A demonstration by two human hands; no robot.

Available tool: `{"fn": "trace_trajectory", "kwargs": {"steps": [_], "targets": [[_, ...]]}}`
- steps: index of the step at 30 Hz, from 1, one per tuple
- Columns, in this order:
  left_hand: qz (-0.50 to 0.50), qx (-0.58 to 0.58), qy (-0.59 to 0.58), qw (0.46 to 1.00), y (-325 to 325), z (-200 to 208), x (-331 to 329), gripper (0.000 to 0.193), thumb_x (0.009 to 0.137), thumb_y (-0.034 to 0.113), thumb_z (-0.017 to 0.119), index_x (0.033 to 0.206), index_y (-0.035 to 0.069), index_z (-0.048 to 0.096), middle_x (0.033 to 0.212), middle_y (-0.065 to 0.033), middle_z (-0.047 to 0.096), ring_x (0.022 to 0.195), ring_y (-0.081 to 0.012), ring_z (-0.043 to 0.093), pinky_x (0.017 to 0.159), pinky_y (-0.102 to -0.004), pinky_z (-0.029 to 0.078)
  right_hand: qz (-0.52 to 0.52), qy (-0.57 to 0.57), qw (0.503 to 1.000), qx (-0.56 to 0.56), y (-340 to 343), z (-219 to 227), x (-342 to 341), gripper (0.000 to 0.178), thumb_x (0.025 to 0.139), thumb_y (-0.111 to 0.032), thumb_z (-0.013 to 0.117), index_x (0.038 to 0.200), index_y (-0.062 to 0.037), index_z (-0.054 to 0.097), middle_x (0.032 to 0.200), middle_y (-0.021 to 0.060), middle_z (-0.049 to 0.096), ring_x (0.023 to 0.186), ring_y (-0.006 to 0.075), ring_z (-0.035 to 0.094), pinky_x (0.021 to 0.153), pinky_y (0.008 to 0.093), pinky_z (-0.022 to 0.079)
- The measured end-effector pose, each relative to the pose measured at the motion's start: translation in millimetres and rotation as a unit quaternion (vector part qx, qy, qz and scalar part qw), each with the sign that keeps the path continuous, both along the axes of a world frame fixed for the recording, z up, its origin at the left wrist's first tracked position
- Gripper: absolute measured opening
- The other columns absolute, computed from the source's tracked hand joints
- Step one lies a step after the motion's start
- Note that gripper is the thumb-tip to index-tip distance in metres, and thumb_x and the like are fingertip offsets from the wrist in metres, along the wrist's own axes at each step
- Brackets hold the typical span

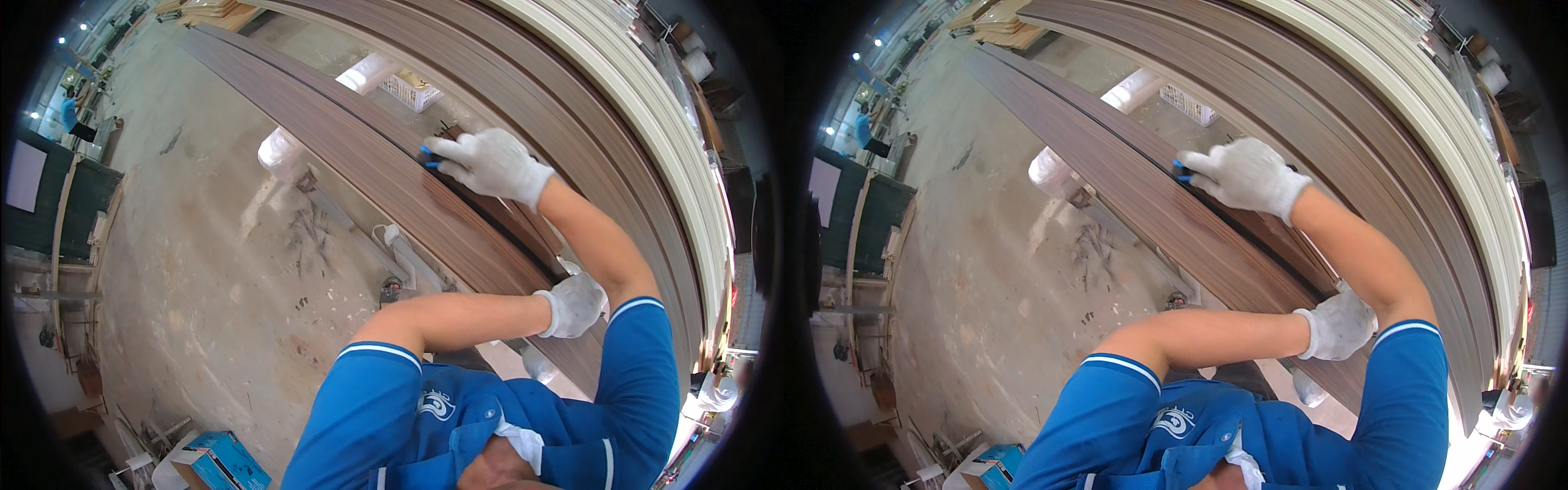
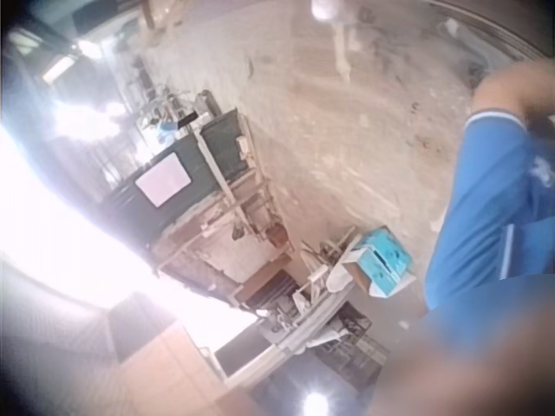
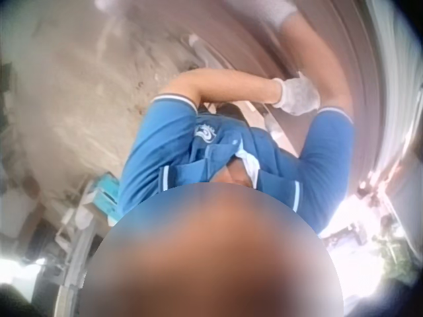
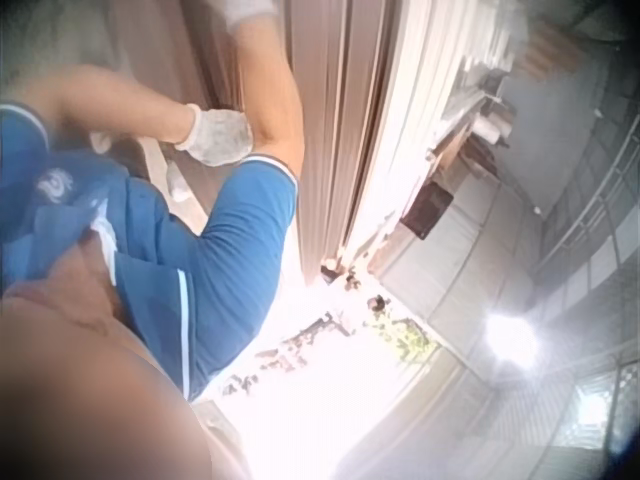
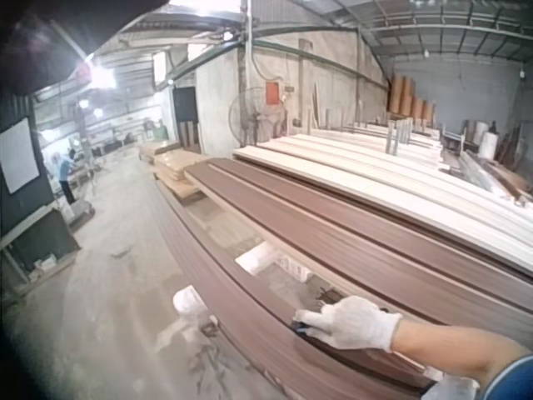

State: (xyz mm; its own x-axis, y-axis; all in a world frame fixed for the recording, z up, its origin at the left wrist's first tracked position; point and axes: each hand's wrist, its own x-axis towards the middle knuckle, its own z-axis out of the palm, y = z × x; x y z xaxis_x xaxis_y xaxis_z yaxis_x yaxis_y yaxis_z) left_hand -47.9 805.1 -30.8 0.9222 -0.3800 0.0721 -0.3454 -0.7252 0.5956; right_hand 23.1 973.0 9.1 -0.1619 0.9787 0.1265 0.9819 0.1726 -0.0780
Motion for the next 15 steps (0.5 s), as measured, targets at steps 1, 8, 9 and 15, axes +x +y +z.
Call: {"fn": "trace_trajectory", "kwargs": {"steps": [1, 8, 9, 15], "targets": [[-0.003, -0.002, -0.014, 1.000, 2, 3, 1, 0.026, 0.086, 0.016, 0.065, 0.101, -0.001, 0.078, 0.106, -0.0230, 0.075, 0.106, -0.0391, 0.070, 0.099, -0.0462, 0.051, -0.007, 0.003, 1.000, -0.006, -18, 0, 3, 0.031, 0.101, -0.037, 0.062, 0.127, -0.0208, 0.067, 0.073, 0.0150, 0.068, 0.062, 0.0361, 0.068, 0.056, 0.0490, 0.053], [0.025, -0.014, -0.113, 0.993, -1, -9, 3, 0.023, 0.083, 0.013, 0.065, 0.098, -0.001, 0.075, 0.099, -0.0222, 0.075, 0.091, -0.0370, 0.075, 0.082, -0.0457, 0.057, -0.005, -0.014, 0.998, -0.053, -121, 13, 19, 0.044, 0.093, -0.031, 0.073, 0.135, -0.0196, 0.064, 0.069, 0.0111, 0.062, 0.059, 0.0328, 0.062, 0.055, 0.0465, 0.048], [0.028, -0.018, -0.112, 0.993, -2, -8, 3, 0.022, 0.083, 0.013, 0.065, 0.098, 0.000, 0.074, 0.098, -0.0220, 0.075, 0.091, -0.0367, 0.075, 0.081, -0.0459, 0.057, -0.002, -0.019, 0.998, -0.062, -131, 18, 20, 0.045, 0.092, -0.031, 0.073, 0.135, -0.0196, 0.064, 0.069, 0.0112, 0.062, 0.059, 0.0329, 0.063, 0.055, 0.0465, 0.048], [0.012, 0.068, -0.040, 0.997, -3, 8, -1, 0.027, 0.085, 0.014, 0.065, 0.105, 0.000, 0.075, 0.103, -0.0196, 0.075, 0.098, -0.0343, 0.073, 0.091, -0.0429, 0.054, 0.000, 0.027, 0.999, -0.035, -155, 22, 24, 0.036, 0.096, -0.034, 0.070, 0.129, -0.0223, 0.066, 0.067, 0.0085, 0.064, 0.059, 0.0293, 0.066, 0.053, 0.0430, 0.051]]}}
